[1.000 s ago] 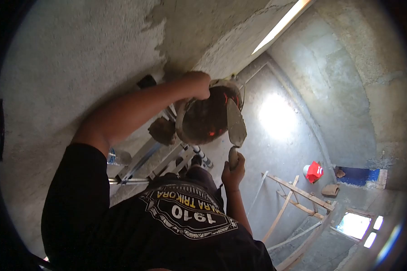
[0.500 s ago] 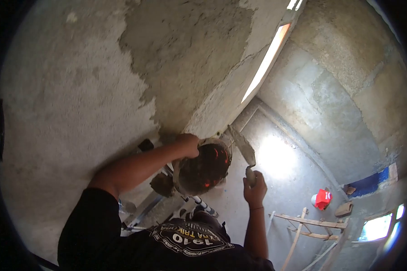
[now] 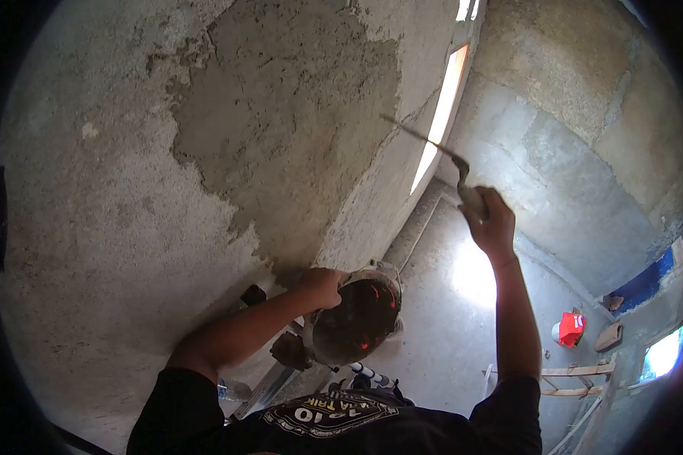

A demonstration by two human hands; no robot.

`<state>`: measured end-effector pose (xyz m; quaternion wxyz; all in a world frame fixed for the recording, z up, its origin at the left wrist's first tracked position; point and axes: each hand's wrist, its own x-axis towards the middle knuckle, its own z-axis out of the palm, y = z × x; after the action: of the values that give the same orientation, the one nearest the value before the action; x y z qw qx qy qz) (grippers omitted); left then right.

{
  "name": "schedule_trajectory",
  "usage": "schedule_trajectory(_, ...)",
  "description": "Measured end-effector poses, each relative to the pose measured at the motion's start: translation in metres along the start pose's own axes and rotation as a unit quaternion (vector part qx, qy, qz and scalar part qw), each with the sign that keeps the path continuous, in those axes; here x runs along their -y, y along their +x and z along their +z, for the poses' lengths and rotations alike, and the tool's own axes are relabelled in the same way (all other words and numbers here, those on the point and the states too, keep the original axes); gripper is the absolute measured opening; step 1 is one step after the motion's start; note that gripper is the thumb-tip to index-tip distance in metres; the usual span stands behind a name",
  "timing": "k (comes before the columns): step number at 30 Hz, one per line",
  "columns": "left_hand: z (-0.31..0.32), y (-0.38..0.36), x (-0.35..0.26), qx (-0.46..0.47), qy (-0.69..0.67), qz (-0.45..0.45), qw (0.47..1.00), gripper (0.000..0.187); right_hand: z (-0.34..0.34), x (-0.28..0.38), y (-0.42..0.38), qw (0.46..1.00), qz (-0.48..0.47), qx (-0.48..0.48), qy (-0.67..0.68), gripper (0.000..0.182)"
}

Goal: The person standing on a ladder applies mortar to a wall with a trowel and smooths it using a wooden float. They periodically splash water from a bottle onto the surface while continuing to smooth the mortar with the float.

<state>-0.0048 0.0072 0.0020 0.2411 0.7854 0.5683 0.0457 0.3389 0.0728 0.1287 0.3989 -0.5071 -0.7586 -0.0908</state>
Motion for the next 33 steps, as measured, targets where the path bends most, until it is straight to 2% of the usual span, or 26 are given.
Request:
schedule_trajectory(1, -0.006, -0.004, -0.004, 0.011, 0.004, -0.003, 1.0, 0.032, -0.003, 0.008, 0.016, 0.997, 0.049, -0.012, 0.06, 0.034)
schedule_trajectory(3, -0.007, -0.004, -0.005, 0.021, 0.01, -0.005, 1.0, 0.032, -0.006, 0.014, 0.048, 0.998, 0.001, -0.042, 0.037, 0.033)
schedule_trajectory(6, 0.009, 0.004, 0.005, 0.008, 0.005, -0.001, 1.0, 0.032, -0.008, 0.017, 0.089, 0.998, -0.019, -0.053, 0.043, 0.035)
schedule_trajectory(8, 0.02, 0.01, 0.013, 0.02, 0.025, -0.002, 0.999, 0.054, -0.012, 0.021, 0.112, 0.997, -0.043, -0.055, 0.026, 0.036)
schedule_trajectory(10, 0.018, 0.01, 0.014, 0.018, 0.022, 0.006, 1.0, 0.054, -0.015, 0.018, 0.132, 0.996, -0.065, -0.054, 0.013, 0.036)
schedule_trajectory(14, 0.002, 0.0, 0.002, 0.007, 0.005, 0.008, 1.0, 0.054, -0.017, 0.013, 0.158, 0.998, -0.048, -0.035, 0.014, 0.037)
schedule_trajectory(17, 0.01, 0.001, 0.006, -0.015, -0.017, 0.026, 0.999, 0.053, -0.004, 0.009, 0.165, 0.994, -0.07, -0.046, 0.071, 0.037)
schedule_trajectory(19, 0.017, 0.002, 0.011, -0.023, -0.019, 0.028, 0.999, 0.052, 0.011, 0.027, 0.166, 0.949, 0.044, -0.011, 0.311, 0.036)
schedule_trajectory(20, 0.018, 0.004, 0.011, -0.031, -0.019, 0.032, 0.999, 0.051, 0.01, 0.044, 0.162, 0.923, 0.122, 0.039, 0.362, 0.034)
schedule_trajectory(21, 0.009, 0.001, 0.004, -0.031, -0.017, 0.033, 0.999, 0.051, 0.03, 0.039, 0.162, 0.867, 0.134, 0.052, 0.476, 0.034)
schedule_trajectory(23, -0.019, -0.007, -0.016, 0.06, -0.004, -0.011, 0.998, 0.05, 0.047, 0.06, 0.157, 0.806, 0.18, 0.081, 0.558, 0.04)
schedule_trajectory(25, -0.012, -0.007, -0.014, 0.039, -0.012, -0.002, 0.999, 0.05, 0.059, 0.077, 0.153, 0.748, 0.192, 0.14, 0.62, 0.047)
schedule_trajectory(29, 0.01, -0.001, 0.004, -0.037, -0.027, 0.043, 0.998, 0.048, 0.074, 0.093, 0.141, 0.688, 0.211, 0.192, 0.667, 0.052)
schedule_trajectory(33, 0.006, -0.001, 0.001, -0.034, -0.012, 0.056, 0.998, 0.05, 0.079, 0.096, 0.133, 0.62, 0.233, 0.271, 0.699, 0.053)
